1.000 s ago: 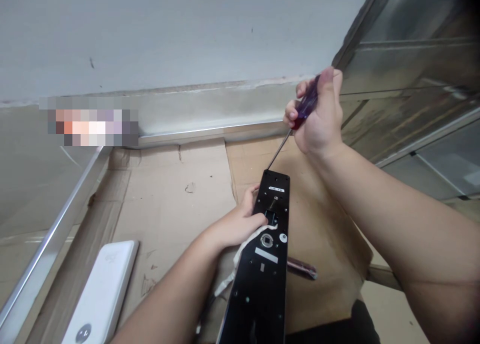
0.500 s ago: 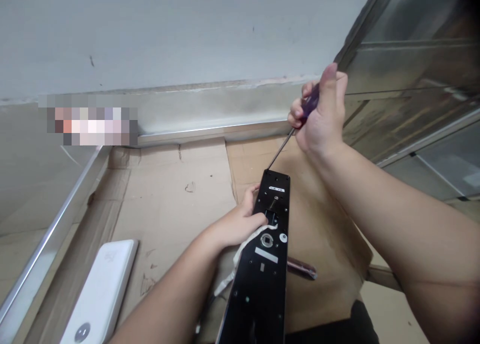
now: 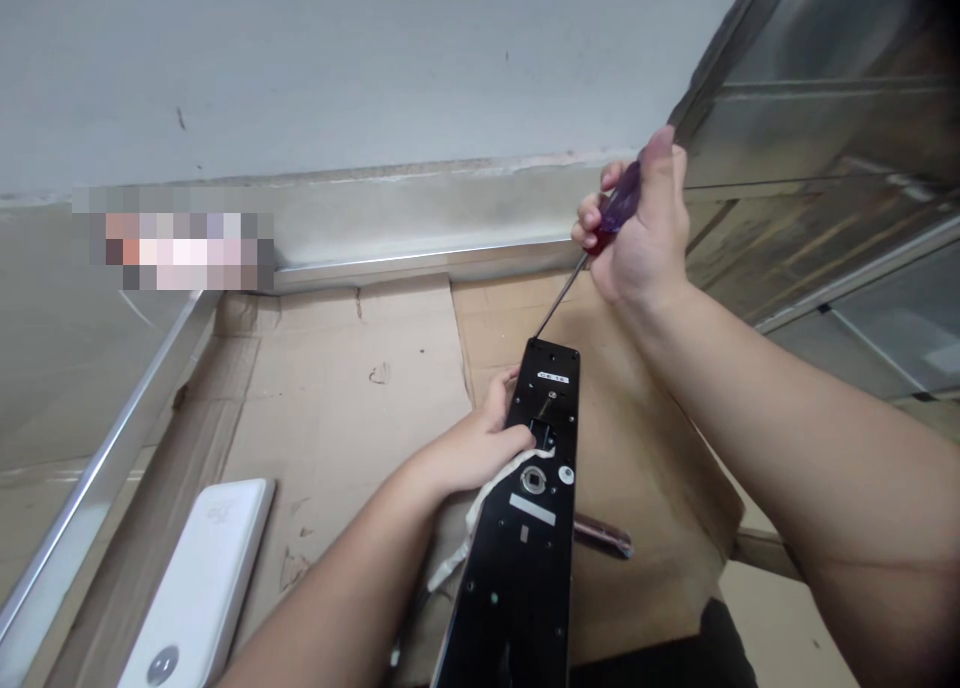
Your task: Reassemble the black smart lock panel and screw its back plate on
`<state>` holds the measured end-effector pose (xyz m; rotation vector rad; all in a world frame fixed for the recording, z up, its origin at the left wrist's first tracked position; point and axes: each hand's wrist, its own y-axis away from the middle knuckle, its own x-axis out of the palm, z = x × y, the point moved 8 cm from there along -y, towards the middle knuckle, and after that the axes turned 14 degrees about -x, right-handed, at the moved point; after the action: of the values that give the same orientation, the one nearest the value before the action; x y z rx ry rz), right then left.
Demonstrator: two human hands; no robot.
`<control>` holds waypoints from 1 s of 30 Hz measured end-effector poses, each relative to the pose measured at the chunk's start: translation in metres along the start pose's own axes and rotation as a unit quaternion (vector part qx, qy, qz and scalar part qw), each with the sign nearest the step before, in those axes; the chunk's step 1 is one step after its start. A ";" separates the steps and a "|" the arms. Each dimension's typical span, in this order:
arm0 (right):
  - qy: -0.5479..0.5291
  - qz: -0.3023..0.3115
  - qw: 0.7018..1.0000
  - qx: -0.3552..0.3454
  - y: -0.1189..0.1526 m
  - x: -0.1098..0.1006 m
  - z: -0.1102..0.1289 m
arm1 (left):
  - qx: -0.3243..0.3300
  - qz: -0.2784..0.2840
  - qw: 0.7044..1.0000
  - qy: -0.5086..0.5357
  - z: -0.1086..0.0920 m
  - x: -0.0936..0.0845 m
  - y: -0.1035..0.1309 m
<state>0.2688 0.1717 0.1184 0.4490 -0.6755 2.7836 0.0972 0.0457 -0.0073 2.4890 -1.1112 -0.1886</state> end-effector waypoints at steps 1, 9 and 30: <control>-0.006 -0.016 0.999 -0.033 -0.002 -0.001 0.004 | -0.005 0.002 1.000 0.002 0.000 0.000 0.000; -0.047 -0.006 0.997 -0.056 -0.006 -0.002 0.007 | 0.001 -0.003 1.000 -0.003 0.003 -0.001 0.000; -0.010 -0.023 0.999 -0.021 -0.003 -0.011 0.001 | -0.005 -0.002 1.000 -0.003 0.003 -0.001 0.000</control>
<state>0.2805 0.1720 0.1163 0.4790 -0.7183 2.7207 0.0959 0.0454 -0.0106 2.4833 -1.1037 -0.2023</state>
